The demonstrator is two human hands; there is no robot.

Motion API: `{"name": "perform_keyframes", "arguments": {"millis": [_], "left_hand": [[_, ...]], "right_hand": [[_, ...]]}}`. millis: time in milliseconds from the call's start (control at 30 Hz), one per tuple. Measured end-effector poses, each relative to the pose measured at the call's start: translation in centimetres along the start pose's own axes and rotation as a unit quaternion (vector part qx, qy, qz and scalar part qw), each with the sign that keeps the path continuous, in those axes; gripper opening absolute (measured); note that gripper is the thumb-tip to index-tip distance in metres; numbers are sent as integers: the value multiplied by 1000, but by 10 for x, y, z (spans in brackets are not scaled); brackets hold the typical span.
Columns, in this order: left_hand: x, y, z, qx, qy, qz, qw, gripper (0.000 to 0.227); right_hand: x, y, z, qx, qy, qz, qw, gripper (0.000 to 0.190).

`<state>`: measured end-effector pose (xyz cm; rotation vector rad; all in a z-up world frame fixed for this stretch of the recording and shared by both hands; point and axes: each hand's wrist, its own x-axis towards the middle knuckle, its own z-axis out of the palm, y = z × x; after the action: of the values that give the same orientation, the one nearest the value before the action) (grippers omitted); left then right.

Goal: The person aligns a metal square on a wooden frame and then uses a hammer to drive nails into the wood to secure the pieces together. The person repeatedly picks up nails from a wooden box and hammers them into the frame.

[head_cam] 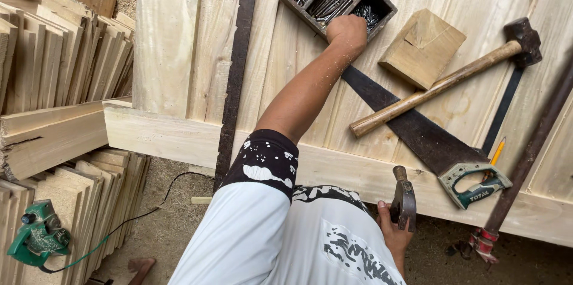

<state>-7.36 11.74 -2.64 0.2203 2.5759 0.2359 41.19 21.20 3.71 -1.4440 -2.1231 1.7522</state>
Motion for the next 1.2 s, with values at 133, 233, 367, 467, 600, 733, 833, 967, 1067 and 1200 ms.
{"name": "perform_keyframes", "arguments": {"millis": [133, 233, 367, 467, 600, 733, 833, 967, 1067, 1200], "left_hand": [[-10, -5, -11, -28, 6, 14, 999, 22], [-19, -7, -19, -27, 3, 26, 999, 20], [-24, -9, -20, -26, 10, 39, 999, 19], [-26, -13, -25, -33, 22, 67, 997, 24], [-26, -29, -26, -124, 22, 69, 990, 26], [-15, -60, -27, -300, -41, 139, 943, 24], [-20, -81, -40, -494, -167, 129, 844, 12], [-29, -92, -48, -682, -255, 178, 663, 10], [-31, -92, -48, -743, -271, 204, 577, 7], [-27, -81, -42, -787, -294, 244, 484, 15]], "right_hand": [[2, -2, 0, -51, 3, 23, 998, 19], [4, -4, 1, -27, 2, 18, 999, 19], [6, -8, 2, -4, -8, 2, 1000, 18], [3, -13, 3, 11, 0, 10, 1000, 17], [1, -11, 0, -10, 4, 9, 1000, 17], [-4, -4, 2, 17, 8, 11, 1000, 16], [-3, -5, 3, 5, -6, 16, 1000, 15], [-3, -9, 6, -29, -11, 12, 999, 17], [0, -9, 8, -30, -17, 18, 999, 19], [3, -8, 9, -51, -28, 18, 998, 23]]}}
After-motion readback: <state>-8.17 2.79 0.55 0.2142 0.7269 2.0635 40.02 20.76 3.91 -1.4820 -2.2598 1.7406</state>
